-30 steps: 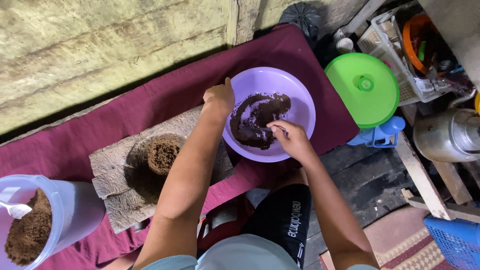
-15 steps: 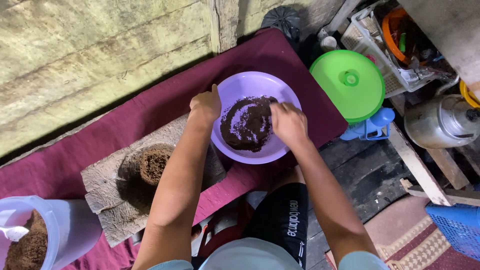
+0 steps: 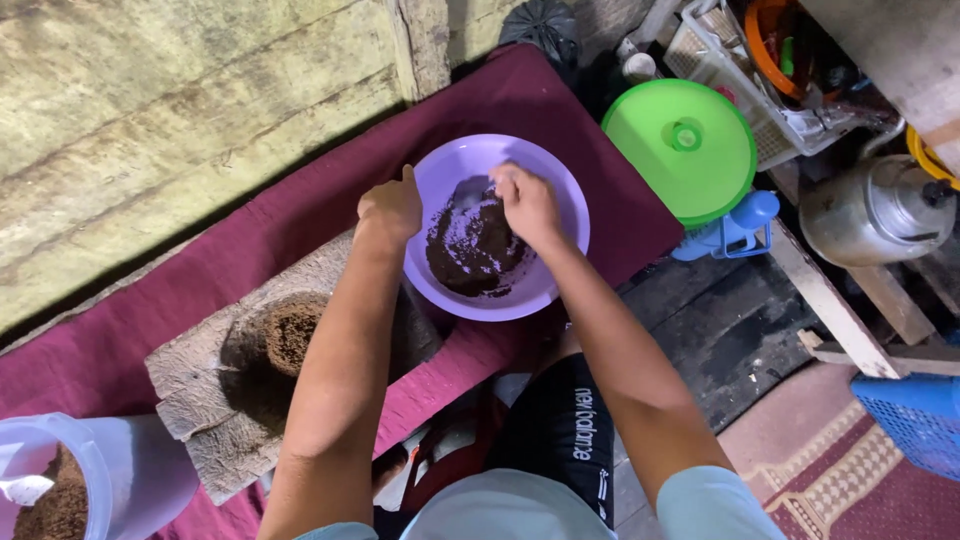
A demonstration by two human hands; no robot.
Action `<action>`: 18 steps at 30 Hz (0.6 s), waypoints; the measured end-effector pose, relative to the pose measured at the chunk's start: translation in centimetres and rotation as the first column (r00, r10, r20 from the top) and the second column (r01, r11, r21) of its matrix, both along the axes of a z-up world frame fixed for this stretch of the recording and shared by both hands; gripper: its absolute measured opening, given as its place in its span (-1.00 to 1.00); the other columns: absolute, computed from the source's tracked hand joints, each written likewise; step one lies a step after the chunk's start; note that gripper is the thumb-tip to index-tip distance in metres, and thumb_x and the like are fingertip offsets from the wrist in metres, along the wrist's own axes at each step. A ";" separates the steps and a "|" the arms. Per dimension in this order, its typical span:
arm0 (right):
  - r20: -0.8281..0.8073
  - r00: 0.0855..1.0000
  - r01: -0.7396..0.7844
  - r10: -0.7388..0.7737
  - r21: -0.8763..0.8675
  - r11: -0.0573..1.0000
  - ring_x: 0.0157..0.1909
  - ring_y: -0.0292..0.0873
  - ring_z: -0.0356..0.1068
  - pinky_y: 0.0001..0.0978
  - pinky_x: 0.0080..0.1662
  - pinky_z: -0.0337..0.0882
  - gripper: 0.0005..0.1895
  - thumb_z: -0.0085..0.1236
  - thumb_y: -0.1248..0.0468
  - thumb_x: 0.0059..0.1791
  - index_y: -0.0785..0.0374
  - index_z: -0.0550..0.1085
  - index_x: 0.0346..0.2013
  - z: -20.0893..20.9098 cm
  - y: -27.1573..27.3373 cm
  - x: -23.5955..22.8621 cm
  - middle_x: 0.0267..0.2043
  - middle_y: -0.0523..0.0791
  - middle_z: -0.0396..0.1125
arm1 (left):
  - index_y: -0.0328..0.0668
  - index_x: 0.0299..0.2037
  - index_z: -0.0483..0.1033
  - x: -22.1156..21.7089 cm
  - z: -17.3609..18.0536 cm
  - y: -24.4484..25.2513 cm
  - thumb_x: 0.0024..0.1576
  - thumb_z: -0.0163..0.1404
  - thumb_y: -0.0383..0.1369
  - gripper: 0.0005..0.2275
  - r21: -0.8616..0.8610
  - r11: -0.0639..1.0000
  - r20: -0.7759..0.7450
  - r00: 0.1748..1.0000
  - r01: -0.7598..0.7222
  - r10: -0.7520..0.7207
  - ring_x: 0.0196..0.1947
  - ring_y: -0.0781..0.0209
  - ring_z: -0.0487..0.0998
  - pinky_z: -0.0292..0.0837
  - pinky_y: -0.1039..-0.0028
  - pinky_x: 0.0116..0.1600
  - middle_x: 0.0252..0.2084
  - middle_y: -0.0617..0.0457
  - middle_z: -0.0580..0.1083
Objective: Scooping brown powder from a stone mortar into a purple plastic bowl using a spoon.
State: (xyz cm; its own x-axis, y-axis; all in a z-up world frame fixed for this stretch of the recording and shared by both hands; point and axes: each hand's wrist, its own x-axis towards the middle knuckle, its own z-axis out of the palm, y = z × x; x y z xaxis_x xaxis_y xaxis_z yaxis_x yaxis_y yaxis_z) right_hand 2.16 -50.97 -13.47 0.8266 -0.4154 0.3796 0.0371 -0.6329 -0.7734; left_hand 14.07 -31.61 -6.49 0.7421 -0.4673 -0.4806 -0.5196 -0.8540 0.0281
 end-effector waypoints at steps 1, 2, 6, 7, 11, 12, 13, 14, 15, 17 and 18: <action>-0.005 1.000 0.004 -0.004 -0.001 1.000 -0.20 0.11 0.52 -0.02 -0.08 0.50 -0.83 0.01 0.31 0.08 0.17 0.56 -0.12 -0.5 -0.4 0.5 -0.43 0.01 0.48 | -0.30 0.52 -0.03 0.0 0.1 -0.1 0.12 -0.07 -0.57 -0.31 -0.001 1.000 -0.005 1.000 0.004 -0.004 0.01 -0.34 0.59 0.56 -0.17 -0.17 0.05 -0.33 0.54; 0.022 1.000 0.019 -0.020 0.048 0.999 -0.33 -0.05 0.51 -0.20 -0.19 0.52 -0.84 0.04 0.29 0.08 0.09 0.60 -0.19 -1.0 -0.7 1.0 -0.49 -0.07 0.48 | -0.30 0.52 -0.02 -0.1 0.1 -0.1 0.11 -0.09 -0.58 -0.31 -0.014 1.000 0.001 1.000 -0.001 0.001 0.00 -0.35 0.59 0.55 -0.17 -0.18 0.04 -0.34 0.54; 0.168 0.930 -0.338 0.327 0.037 0.940 -0.57 -0.08 0.42 -0.32 -0.41 0.43 -0.79 0.14 0.42 0.04 0.18 0.58 -0.47 1.5 1.5 -1.2 -0.63 -0.08 0.43 | -0.34 0.51 -0.02 -0.4 0.6 0.2 0.11 -0.09 -0.58 -0.31 -0.030 0.999 -0.001 1.000 0.015 -0.015 0.00 -0.37 0.59 0.56 -0.16 -0.18 0.03 -0.37 0.54; 0.172 0.928 -0.342 0.332 0.031 0.939 -0.57 -0.08 0.42 -0.32 -0.41 0.43 -0.79 0.14 0.42 0.04 0.18 0.58 -0.47 3.3 1.8 -3.0 -0.63 -0.08 0.43 | -0.34 0.51 -0.02 0.1 0.2 0.0 0.11 -0.09 -0.58 -0.31 -0.035 0.999 0.006 1.000 0.011 -0.011 0.00 -0.37 0.59 0.56 -0.16 -0.18 0.03 -0.37 0.54; -0.146 0.921 -0.379 0.362 -0.112 0.918 -0.35 0.03 0.52 -0.15 -0.17 0.52 -0.76 0.01 0.22 0.15 0.23 0.60 -0.26 7.2 1.6 -8.9 -0.48 -0.01 0.49 | -0.30 0.52 -0.02 0.5 -1.7 0.1 0.09 -0.06 -0.58 -0.29 -0.014 1.000 0.002 1.000 -0.021 0.021 -0.01 -0.37 0.60 0.54 -0.19 -0.19 0.02 -0.36 0.55; -0.169 0.944 -0.311 0.282 -0.185 0.932 -0.34 0.02 0.53 -0.18 -0.16 0.52 -0.75 0.03 0.18 0.15 0.22 0.61 -0.23 7.6 0.9 -10.0 -0.48 -0.02 0.48 | -0.29 0.52 -0.03 0.6 -1.9 -0.2 0.09 -0.07 -0.59 -0.29 -0.003 1.000 0.012 1.000 -0.013 0.013 -0.02 -0.37 0.59 0.54 -0.20 -0.20 0.02 -0.36 0.54; -0.170 0.946 -0.306 0.277 -0.185 0.934 -0.34 0.02 0.53 -0.18 -0.16 0.52 -0.75 0.03 0.18 0.15 0.22 0.61 -0.23 6.9 0.2 -10.1 -0.48 -0.02 0.48 | -0.29 0.52 -0.03 0.5 -1.6 -0.2 0.09 -0.07 -0.59 -0.29 -0.003 1.000 0.011 1.000 -0.008 0.008 -0.02 -0.37 0.59 0.54 -0.20 -0.20 0.02 -0.36 0.54; -0.113 0.978 -0.203 0.177 -0.301 0.932 -0.34 -0.02 0.53 -0.23 -0.19 0.52 -0.81 0.07 0.20 0.14 0.13 0.62 -0.22 6.3 -0.4 -10.4 -0.45 -0.09 0.49 | -0.30 0.52 -0.03 0.4 -1.3 -0.2 0.07 -0.05 -0.59 -0.27 -0.008 1.000 0.009 1.000 -0.010 0.010 -0.03 -0.36 0.60 0.54 -0.18 -0.20 0.01 -0.37 0.55; -0.044 0.996 -0.092 0.081 -0.407 0.909 -0.34 -0.06 0.52 -0.28 -0.22 0.52 -0.86 0.11 0.21 0.12 0.04 0.62 -0.21 5.7 -1.0 -10.6 -0.41 -0.16 0.49 | -0.31 0.52 -0.03 0.3 -0.9 -0.1 0.05 -0.03 -0.59 -0.25 -0.014 1.000 0.006 1.000 -0.012 0.012 -0.04 -0.35 0.61 0.55 -0.16 -0.20 0.00 -0.37 0.55; 0.016 0.996 -0.073 0.088 -0.422 0.904 -0.31 -0.07 0.51 -0.28 -0.20 0.51 -0.84 0.07 0.19 0.13 -0.02 0.62 -0.15 4.2 -1.6 -9.2 -0.38 -0.17 0.47 | -0.30 0.52 -0.03 0.3 -0.6 -0.2 0.07 -0.05 -0.59 -0.27 -0.016 1.000 0.010 1.000 -0.022 0.022 -0.03 -0.34 0.60 0.55 -0.15 -0.20 0.01 -0.35 0.55; 0.060 0.994 -0.059 0.093 -0.426 0.903 -0.27 -0.08 0.49 -0.29 -0.17 0.50 -0.81 0.04 0.17 0.15 -0.08 0.62 -0.08 3.2 -1.7 -9.0 -0.35 -0.19 0.45 | -0.29 0.53 -0.03 -0.1 -0.7 0.0 0.08 -0.07 -0.58 -0.28 -0.010 1.000 -0.002 1.000 -0.030 0.030 -0.02 -0.32 0.60 0.55 -0.15 -0.20 0.02 -0.34 0.55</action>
State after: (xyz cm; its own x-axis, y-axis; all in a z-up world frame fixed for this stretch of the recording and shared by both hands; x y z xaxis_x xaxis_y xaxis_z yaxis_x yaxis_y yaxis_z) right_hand -6.80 -52.70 -10.23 0.8102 -0.1389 0.5695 0.1466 -0.8926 -0.4263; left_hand 13.99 -31.64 -7.20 0.7546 -0.4497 -0.4778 -0.4939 -0.8687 0.0375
